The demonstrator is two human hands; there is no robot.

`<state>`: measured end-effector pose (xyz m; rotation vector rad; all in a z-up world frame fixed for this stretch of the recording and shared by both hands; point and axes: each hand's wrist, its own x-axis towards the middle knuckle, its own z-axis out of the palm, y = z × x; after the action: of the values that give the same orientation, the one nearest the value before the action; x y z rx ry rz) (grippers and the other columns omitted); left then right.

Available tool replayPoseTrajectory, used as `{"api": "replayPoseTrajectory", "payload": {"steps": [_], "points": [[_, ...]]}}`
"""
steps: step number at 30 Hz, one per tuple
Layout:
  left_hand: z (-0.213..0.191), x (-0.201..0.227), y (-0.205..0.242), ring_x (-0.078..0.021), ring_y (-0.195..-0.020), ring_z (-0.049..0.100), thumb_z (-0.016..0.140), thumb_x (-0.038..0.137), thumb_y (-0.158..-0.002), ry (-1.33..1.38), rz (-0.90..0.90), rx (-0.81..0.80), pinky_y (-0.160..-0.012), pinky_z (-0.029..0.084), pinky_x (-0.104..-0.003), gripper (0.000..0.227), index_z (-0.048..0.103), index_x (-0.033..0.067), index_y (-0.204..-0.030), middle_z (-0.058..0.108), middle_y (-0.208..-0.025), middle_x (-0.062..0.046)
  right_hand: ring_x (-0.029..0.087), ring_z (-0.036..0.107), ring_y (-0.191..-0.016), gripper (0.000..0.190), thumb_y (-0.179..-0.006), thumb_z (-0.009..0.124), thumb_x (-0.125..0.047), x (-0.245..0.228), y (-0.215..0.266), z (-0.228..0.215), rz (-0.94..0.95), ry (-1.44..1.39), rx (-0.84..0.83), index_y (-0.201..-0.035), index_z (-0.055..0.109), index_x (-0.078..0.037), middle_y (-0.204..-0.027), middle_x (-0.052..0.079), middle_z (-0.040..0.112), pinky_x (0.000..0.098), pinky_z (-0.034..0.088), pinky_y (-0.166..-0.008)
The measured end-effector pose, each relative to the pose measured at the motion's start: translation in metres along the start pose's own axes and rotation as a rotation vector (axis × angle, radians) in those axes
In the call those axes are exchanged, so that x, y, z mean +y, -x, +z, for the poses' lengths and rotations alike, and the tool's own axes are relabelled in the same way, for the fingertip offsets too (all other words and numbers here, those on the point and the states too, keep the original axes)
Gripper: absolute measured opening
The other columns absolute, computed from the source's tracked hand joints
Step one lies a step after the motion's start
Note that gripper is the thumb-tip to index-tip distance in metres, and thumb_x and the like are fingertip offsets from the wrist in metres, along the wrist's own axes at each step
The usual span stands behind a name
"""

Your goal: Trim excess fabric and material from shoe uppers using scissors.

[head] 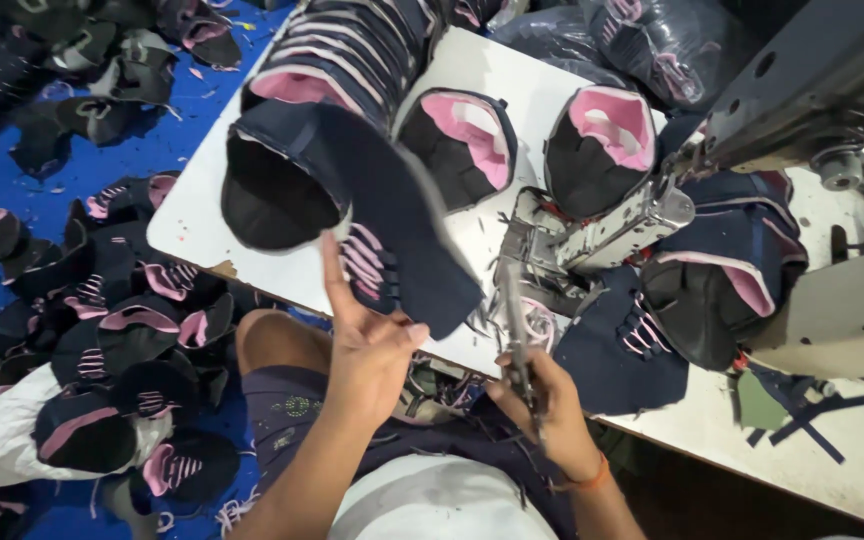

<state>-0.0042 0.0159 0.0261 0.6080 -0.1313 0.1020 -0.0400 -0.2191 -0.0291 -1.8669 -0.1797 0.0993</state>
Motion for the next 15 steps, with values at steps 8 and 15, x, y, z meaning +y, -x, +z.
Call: {"api": "replayPoseTrajectory", "payload": {"steps": [8, 15], "points": [[-0.018, 0.000, -0.015, -0.0208, -0.115, 0.059, 0.076, -0.011, -0.074, -0.237, 0.174, 0.041, -0.089, 0.055, -0.035, 0.110, 0.014, 0.0227, -0.159, 0.053, -0.135, -0.006, 0.018, 0.058, -0.112, 0.066, -0.086, 0.082, -0.034, -0.103, -0.020, 0.035, -0.030, -1.025, -0.227, -0.132, 0.046, -0.004, -0.120, 0.006, 0.057, 0.0348, 0.048, -0.096], [-0.049, -0.009, -0.029, -0.0187, -0.097, 0.064, 0.080, -0.006, -0.073, -0.585, 0.280, 0.121, -0.076, 0.060, -0.034, 0.097, 0.028, 0.0102, -0.153, 0.058, -0.115, -0.008, 0.012, 0.052, -0.092, 0.047, -0.082, 0.076, -0.001, -0.056, -0.030, 0.016, -0.127, -0.386, 0.121, -0.123, 0.054, -0.002, -0.105, 0.003, 0.055, 0.0276, 0.042, -0.080]]}}
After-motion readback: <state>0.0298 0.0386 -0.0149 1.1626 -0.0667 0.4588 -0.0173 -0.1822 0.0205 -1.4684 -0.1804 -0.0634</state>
